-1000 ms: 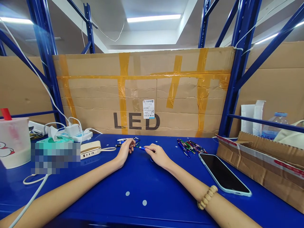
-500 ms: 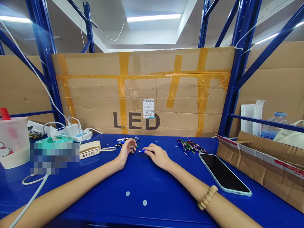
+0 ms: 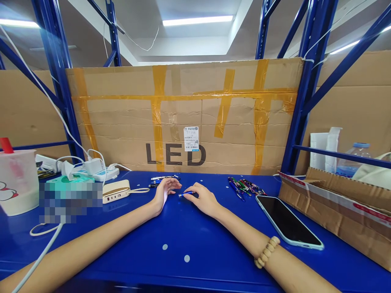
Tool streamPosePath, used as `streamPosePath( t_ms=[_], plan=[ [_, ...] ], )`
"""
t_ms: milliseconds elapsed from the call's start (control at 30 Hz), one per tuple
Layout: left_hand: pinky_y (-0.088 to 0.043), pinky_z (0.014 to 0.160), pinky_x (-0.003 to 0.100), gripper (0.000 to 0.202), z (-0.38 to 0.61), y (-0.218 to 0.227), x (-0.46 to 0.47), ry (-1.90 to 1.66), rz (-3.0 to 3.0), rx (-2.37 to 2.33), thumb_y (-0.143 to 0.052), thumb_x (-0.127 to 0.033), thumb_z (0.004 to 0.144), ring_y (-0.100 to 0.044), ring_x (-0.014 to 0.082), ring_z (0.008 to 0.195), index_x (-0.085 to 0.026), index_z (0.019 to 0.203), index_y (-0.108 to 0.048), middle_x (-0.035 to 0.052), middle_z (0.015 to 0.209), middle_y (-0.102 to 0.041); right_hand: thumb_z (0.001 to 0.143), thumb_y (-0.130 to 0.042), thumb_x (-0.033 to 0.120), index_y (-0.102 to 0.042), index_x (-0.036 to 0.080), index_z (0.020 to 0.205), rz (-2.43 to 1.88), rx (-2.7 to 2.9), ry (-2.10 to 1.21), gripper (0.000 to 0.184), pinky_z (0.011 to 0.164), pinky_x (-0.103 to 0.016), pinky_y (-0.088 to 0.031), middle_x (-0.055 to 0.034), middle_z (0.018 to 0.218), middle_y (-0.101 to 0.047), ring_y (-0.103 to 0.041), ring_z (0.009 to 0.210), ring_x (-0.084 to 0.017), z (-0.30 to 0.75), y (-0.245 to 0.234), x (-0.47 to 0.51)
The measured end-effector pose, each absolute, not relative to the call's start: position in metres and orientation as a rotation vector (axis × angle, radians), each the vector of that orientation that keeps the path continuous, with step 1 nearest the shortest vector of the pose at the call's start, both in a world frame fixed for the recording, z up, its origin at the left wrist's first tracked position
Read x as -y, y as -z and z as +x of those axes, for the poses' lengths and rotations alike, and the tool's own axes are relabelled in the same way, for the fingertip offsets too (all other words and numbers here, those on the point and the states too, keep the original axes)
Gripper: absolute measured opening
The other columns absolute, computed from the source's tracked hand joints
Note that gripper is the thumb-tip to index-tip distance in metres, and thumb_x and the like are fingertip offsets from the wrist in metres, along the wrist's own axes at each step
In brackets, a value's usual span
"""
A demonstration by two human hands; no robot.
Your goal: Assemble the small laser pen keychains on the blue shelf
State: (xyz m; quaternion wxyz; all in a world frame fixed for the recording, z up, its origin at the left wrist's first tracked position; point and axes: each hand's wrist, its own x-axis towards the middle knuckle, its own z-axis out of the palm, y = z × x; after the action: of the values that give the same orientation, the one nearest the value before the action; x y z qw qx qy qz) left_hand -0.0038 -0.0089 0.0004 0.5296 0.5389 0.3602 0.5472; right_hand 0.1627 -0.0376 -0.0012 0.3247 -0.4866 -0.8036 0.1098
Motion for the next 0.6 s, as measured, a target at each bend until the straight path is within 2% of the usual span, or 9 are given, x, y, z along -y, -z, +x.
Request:
streamPosePath(
  t_ms=[200,300,433,600],
  plan=[
    [-0.037,0.073,0.031,0.029,-0.0031,-0.0009,0.0099,-1.281,1.315,-0.855,-0.037,-0.041,0.072,-0.058,0.0234,0.088,-0.017,0.072,-0.055,0.0063,0.078,-0.065,0.083,-0.053,0.038,-0.068,0.024,0.086,-1.33,2.042,-0.314,0.021,0.079,-0.032,-0.043,-0.0027,0.092,-0.06,-0.057,0.089,-0.019,0.1616,-0.0004,0.0379],
    [-0.037,0.073,0.031,0.03,-0.0027,-0.0007,0.0093,-1.283,1.316,-0.862,-0.037,-0.04,0.073,-0.058,0.0233,0.087,-0.017,0.073,-0.055,0.0062,0.077,-0.064,0.083,-0.052,0.037,-0.067,0.024,0.091,-1.279,2.029,-0.372,0.021,0.08,-0.031,-0.043,-0.0015,0.095,-0.065,-0.059,0.09,-0.019,0.1621,0.0,0.0374],
    [-0.036,0.072,0.03,0.03,-0.0024,0.0,0.0087,-1.284,1.317,-0.87,-0.036,-0.04,0.073,-0.057,0.022,0.084,-0.017,0.073,-0.055,0.0058,0.076,-0.063,0.082,-0.054,0.038,-0.067,0.025,0.095,-1.25,2.02,-0.423,0.023,0.077,-0.03,-0.045,0.0003,0.09,-0.069,-0.062,0.086,-0.019,0.1631,0.0001,0.0362],
    [-0.036,0.07,0.029,0.03,-0.0024,0.0008,0.0076,-1.282,1.322,-0.878,-0.036,-0.04,0.072,-0.056,0.0204,0.079,-0.017,0.072,-0.054,0.005,0.074,-0.061,0.078,-0.059,0.037,-0.07,0.026,0.096,-1.255,2.017,-0.4,0.024,0.083,-0.032,-0.044,-0.0007,0.1,-0.068,-0.06,0.095,-0.022,0.1639,-0.0019,0.0361]
  ],
)
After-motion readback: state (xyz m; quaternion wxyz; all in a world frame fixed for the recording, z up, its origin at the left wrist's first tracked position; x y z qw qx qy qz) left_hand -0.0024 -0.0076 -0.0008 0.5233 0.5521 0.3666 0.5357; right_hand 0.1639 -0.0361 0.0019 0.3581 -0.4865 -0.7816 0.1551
